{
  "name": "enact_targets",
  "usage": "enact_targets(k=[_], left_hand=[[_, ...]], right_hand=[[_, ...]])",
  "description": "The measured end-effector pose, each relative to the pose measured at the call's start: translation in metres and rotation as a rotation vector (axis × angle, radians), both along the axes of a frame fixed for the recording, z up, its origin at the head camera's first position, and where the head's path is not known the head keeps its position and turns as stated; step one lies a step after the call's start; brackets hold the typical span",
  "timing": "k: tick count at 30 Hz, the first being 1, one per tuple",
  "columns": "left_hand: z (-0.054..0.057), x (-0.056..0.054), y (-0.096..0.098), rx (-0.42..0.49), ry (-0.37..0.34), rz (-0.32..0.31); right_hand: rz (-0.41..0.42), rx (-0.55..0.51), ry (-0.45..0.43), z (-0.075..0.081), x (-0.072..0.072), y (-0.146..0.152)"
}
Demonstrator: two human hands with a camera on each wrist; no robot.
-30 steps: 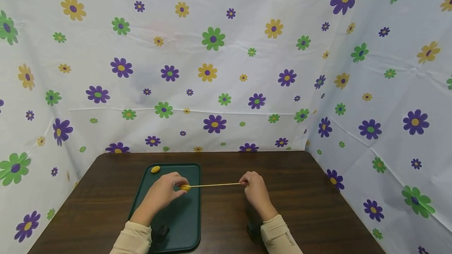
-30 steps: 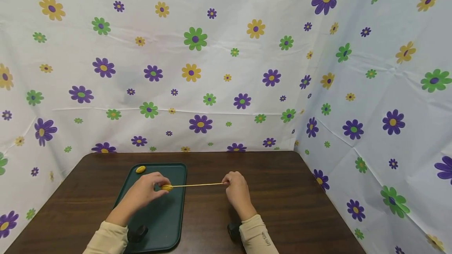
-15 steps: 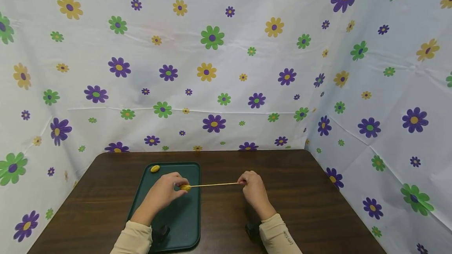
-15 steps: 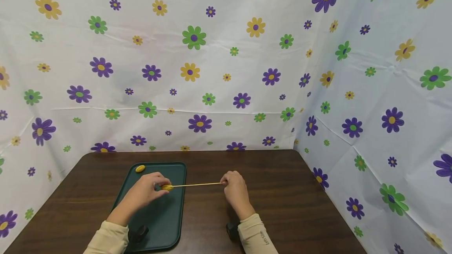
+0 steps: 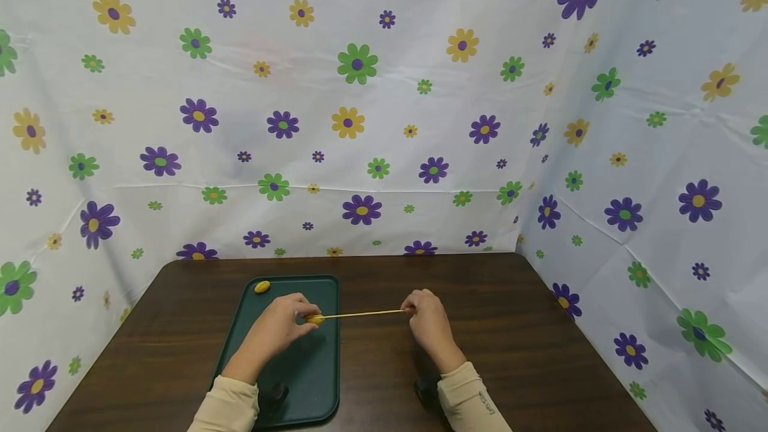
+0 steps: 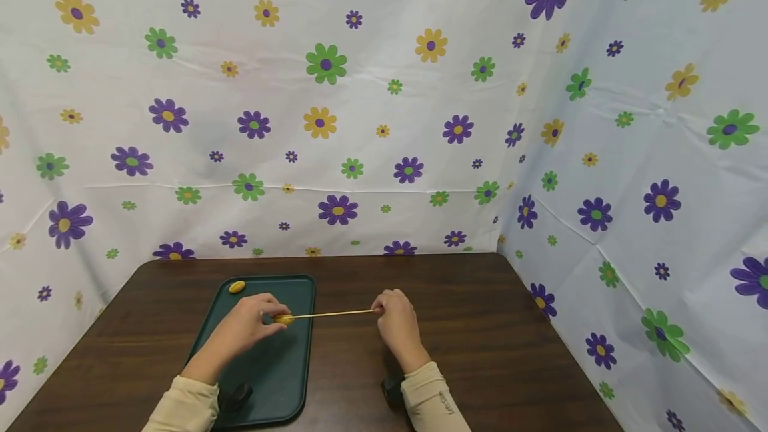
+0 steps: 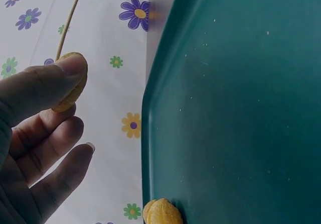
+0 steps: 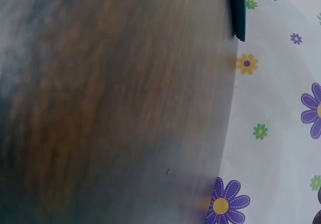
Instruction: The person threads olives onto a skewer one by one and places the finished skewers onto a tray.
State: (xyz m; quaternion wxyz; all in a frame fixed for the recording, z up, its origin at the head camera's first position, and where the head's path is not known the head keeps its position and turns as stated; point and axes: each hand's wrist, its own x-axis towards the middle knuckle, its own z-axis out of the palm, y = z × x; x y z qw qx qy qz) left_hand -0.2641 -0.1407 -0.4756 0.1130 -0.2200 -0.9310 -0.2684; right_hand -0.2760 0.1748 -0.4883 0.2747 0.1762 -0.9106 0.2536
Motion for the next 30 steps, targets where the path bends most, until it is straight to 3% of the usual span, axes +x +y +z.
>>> enact_targets(k=[30], left_hand=[[0.0019,0.0017,-0.0007,0.0,-0.007,-0.006]], right_hand=[[-0.002,0.016,-0.017,-0.0031,0.0019,-0.0091]])
